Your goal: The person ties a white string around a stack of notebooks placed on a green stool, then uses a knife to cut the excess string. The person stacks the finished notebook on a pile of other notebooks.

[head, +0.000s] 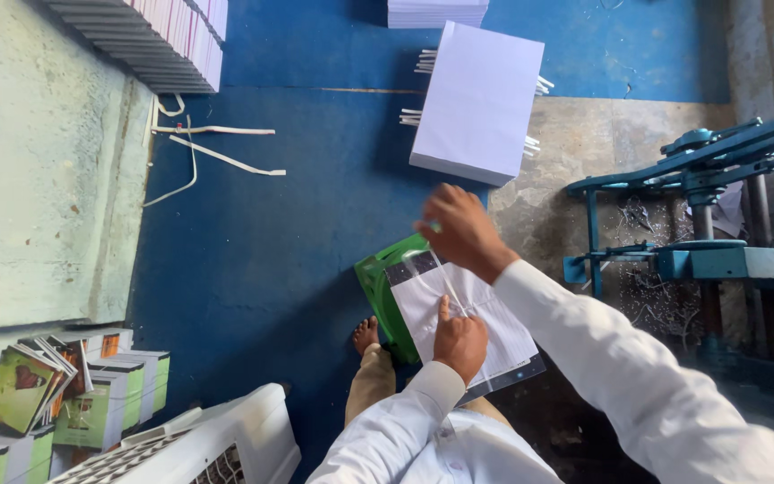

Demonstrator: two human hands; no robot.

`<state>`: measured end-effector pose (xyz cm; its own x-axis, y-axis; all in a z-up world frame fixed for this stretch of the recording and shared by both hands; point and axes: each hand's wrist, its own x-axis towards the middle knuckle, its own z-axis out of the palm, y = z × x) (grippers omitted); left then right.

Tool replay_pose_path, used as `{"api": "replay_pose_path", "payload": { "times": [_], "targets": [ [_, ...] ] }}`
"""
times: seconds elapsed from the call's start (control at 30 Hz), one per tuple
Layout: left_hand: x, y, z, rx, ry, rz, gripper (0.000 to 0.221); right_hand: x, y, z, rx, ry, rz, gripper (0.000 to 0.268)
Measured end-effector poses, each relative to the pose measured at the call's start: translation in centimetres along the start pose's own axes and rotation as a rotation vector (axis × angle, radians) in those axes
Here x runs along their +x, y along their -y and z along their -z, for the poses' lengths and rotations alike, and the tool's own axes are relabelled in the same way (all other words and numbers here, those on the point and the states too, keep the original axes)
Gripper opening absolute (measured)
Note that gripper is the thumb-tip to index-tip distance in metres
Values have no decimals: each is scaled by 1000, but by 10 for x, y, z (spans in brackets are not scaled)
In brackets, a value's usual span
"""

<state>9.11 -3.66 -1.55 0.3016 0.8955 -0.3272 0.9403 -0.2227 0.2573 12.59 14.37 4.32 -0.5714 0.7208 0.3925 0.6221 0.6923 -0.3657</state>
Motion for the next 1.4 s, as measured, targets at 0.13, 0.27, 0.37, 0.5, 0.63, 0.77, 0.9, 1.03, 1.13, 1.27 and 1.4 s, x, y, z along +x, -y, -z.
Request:
{"api": "replay_pose_path", "payload": {
  "times": [0.13,0.27,0.37,0.5,0.63,0.77,0.9,1.03,1.13,1.27,1.4],
  "targets": [
    [-1,-1,-3,39,-33,-22,18,-30,-13,33,-44,559,-599,39],
    [1,2,-9,-38,-3,-13,20,-55,-4,33,148,961,-922,49],
    [0,3,-16,-39,-258,-36,19,-70,9,31,187,983,-934,52],
    [-1,4,-23,-113,-331,-56,27,-73,16,28,112,981,-969,51],
    [-1,5,-30,-103,-332,-71,38,-83,11,20,73,967,-1010,53],
    [1,10,-38,-22,-276,-71,40,-98,4,8,259,847,-1010,50],
    [1,10,-42,-30,-235,-89,24,-108,0,0,202,821,-1026,53],
    [-3,11,-36,-7,-160,-79,32,-112,-4,-11,199,836,-997,53],
    [-6,10,-26,9,-216,-92,53,-118,-16,-11,328,858,-1009,40],
    [-6,10,-21,-11,-181,-92,53,-129,-27,-16,441,841,-1080,39],
    [-5,9,-27,75,-326,-100,45,-135,-26,-29,223,842,-890,48]
  ]
}}
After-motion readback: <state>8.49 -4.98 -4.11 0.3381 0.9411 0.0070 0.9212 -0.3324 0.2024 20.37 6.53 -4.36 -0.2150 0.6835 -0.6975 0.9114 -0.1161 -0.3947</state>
